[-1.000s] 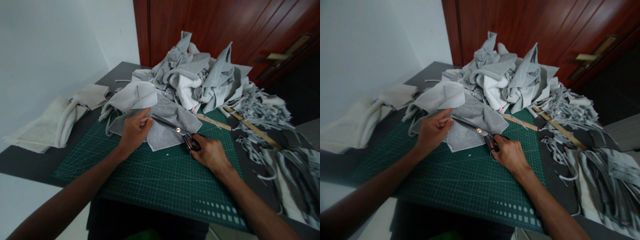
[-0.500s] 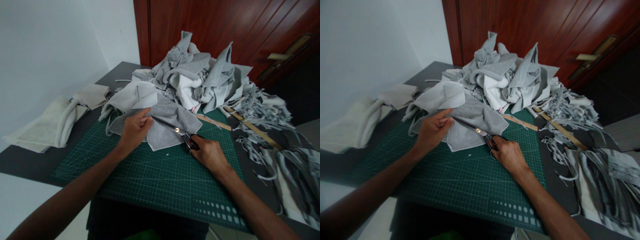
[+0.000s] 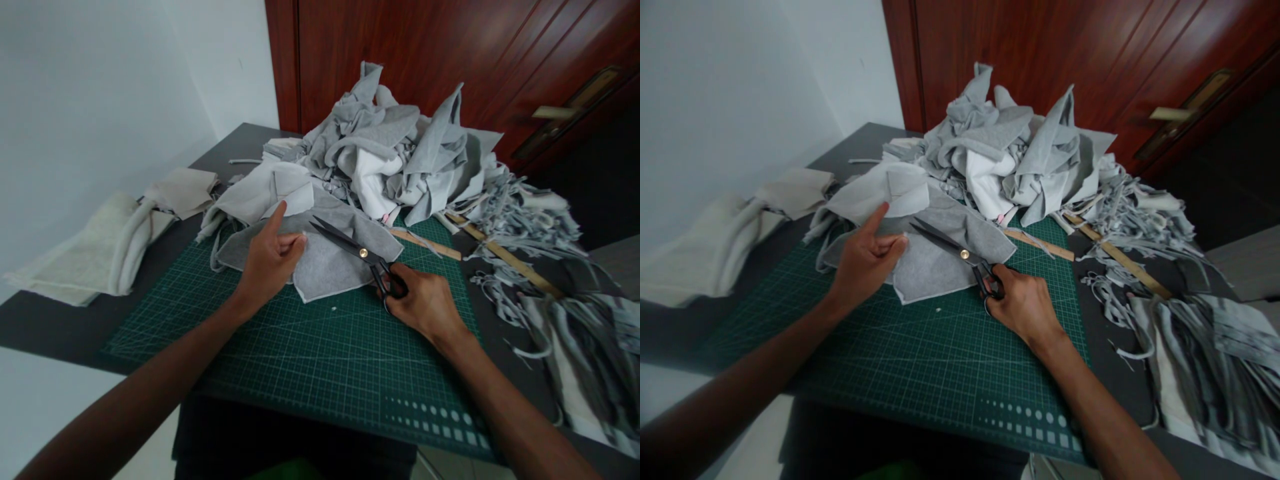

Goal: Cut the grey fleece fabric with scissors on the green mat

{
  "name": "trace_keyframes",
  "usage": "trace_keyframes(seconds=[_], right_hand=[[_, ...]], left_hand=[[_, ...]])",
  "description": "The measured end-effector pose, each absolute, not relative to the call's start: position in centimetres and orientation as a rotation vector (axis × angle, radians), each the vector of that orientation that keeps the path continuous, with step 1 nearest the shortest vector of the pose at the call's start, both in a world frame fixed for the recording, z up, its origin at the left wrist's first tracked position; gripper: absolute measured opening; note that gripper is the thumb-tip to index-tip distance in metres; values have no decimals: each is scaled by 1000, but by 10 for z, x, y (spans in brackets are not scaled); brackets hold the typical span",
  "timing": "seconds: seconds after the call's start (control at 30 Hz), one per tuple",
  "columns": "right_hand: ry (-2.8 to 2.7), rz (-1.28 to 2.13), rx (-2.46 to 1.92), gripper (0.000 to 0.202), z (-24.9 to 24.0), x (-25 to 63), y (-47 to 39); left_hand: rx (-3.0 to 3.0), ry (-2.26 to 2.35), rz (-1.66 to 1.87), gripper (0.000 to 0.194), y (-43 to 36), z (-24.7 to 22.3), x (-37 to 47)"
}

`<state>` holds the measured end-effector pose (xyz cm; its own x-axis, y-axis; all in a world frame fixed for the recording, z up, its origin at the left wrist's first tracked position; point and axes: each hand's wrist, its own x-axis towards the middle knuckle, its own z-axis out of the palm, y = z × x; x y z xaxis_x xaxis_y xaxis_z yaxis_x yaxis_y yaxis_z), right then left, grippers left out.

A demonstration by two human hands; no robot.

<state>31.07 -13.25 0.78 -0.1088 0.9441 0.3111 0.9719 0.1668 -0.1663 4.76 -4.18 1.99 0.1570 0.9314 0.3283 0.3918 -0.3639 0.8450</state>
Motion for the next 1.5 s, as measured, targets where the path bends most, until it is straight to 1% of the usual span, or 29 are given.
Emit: trace_keyframes(seconds=[0.17,0.5,0.93,1.3,1.5], right_hand=[[-2177,-122,-1804,4,8,310,-133],[-2209,-101,-1806,6,9,310,-134],[-2194,-123,-1795,4,11,310,-134],[-2210,-77,-1790,5,10,312,-133],[-2233,-77,-1797,10,11,311,-133]], left_hand=[[1839,1230,1223,81,-40,18,47],[1842,1239,1239,79,-40,20,46],[1890,1253,1274,71,-41,18,46],[1879,1226,1254,70,-40,16,45],[1889,1232,1253,72,-39,14,45]])
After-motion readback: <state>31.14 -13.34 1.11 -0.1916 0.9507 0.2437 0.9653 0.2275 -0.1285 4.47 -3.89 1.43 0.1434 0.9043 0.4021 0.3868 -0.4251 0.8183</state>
